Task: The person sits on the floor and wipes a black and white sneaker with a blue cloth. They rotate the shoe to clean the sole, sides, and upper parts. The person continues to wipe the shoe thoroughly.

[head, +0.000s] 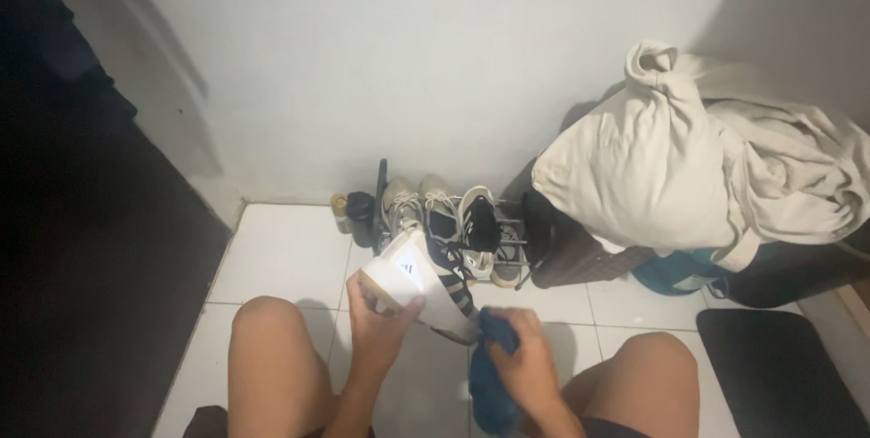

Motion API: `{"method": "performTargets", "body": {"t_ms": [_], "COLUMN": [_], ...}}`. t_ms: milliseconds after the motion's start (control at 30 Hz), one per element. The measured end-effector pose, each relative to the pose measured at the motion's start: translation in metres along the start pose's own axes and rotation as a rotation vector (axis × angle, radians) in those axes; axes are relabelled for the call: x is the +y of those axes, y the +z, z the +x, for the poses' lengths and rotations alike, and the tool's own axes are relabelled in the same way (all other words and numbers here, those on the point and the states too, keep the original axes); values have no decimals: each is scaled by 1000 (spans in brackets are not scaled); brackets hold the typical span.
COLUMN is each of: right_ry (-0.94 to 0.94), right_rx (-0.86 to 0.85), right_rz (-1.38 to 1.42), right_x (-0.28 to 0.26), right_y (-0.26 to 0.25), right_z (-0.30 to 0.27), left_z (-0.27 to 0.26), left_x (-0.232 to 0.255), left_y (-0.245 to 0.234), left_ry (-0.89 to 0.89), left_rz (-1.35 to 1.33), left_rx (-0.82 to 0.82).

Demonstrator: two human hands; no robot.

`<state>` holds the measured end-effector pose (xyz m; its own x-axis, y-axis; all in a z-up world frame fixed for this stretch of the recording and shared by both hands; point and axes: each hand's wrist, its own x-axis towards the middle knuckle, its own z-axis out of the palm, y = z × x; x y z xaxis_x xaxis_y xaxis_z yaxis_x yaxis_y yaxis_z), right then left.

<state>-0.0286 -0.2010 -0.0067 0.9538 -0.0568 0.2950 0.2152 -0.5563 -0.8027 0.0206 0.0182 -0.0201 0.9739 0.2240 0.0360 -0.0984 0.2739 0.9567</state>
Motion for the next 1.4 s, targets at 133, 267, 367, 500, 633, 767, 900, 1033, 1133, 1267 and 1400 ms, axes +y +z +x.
{"method": "performTargets", "body": {"t_ms": [133, 267, 367, 500, 633, 767, 900, 1033, 1133, 1267, 1400], "right_ry": [-9, -156, -219, -49, 187, 164, 294, 549, 621, 606, 585], "right_rx": [144, 142, 74, -48, -175, -54, -52, -174, -391, -290, -230], "right_rz": [33, 53, 49, -25, -81, -16, 100, 191, 489, 592, 692], "right_x": [-25, -57, -69, -60, -33, -18, -15, -2, 6, 6, 6], "right_y": [-6, 3, 12, 22, 23, 25, 18, -1, -15, -3, 8], "right_z": [16, 32, 36, 23, 3, 2, 17, 41, 40, 30, 18], "left_z": [1, -6, -11, -14, -14, -14, -21, -19, -16, -14, -17], "left_x": [-8, -14, -17, -11, 0, 12, 23, 24, 22, 19, 13], "left_y": [3, 10, 11, 5, 3, 8, 14, 14, 8, 9, 6], "left_ry": [-79, -101, -30, 50, 106, 229, 187, 307, 373, 424, 76], "left_rz": [-60, 88, 174, 251, 330, 330, 521, 536, 601, 594, 200], "left_rx": [24, -26, -73, -107, -84, -150, -221, -319, -437, -482, -517]}}
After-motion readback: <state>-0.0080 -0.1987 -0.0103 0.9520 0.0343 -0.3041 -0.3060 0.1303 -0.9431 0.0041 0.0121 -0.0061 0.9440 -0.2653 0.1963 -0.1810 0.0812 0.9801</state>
